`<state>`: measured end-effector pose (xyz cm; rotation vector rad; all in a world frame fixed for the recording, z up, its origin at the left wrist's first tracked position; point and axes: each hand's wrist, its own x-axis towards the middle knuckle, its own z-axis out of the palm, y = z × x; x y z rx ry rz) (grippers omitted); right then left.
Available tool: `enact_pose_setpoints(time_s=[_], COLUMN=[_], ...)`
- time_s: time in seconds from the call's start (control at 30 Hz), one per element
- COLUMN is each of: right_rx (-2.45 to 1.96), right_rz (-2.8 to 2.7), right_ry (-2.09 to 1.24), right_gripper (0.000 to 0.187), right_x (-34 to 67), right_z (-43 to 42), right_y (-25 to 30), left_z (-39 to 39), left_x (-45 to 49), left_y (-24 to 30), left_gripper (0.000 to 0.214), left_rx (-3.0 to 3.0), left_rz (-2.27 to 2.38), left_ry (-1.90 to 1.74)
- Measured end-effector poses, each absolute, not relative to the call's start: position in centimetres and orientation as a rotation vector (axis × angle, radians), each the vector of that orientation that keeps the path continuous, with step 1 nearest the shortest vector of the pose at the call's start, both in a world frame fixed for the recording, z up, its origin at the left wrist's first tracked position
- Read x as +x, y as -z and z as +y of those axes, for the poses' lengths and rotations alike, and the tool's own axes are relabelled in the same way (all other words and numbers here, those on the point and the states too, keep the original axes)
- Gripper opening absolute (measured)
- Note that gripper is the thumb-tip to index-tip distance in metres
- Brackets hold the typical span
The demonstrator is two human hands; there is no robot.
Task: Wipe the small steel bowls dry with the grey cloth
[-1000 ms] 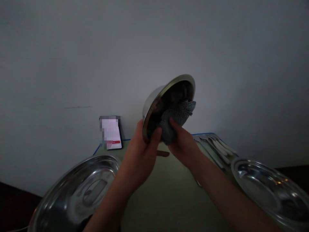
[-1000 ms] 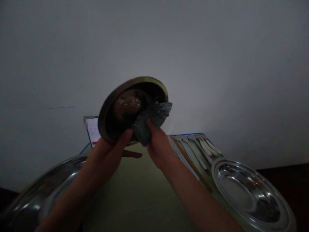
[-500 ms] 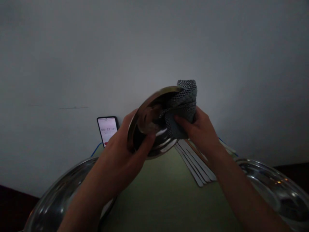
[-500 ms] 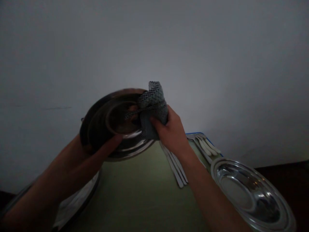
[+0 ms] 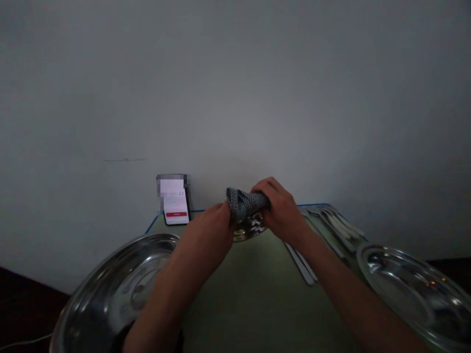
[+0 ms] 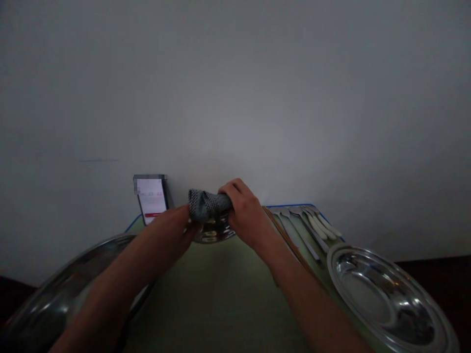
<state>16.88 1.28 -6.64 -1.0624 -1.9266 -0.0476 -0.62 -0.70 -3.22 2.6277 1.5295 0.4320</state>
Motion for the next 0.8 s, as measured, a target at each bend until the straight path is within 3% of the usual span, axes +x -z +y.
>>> enact_pose_setpoints(time_s=[0.3, 0.6, 0.8], right_rx=[-1.291, -1.096, -1.109], right_rz=[-1.879, -1.846, -1.955], right_ry=[0.051, 0.090, -0.056], right_gripper=[0.019, 0.029, 0.033], right_x=[15.6, 17.2, 16.2], right_z=[1.9, 0.5, 1.2], right_y=[8.6, 6.1, 7.7], left_z=[0.0, -1.1, -0.5], left_x=[0.6, 0.0, 0.0], left_y=[4.5, 2.5, 4.3], left_gripper=[0.032, 0.037, 0.033], left_rx=[2.653, 2.675, 2.594], left_rz=[1.727, 1.746, 1.719], left_ry=[-0.170, -0.423, -0.148])
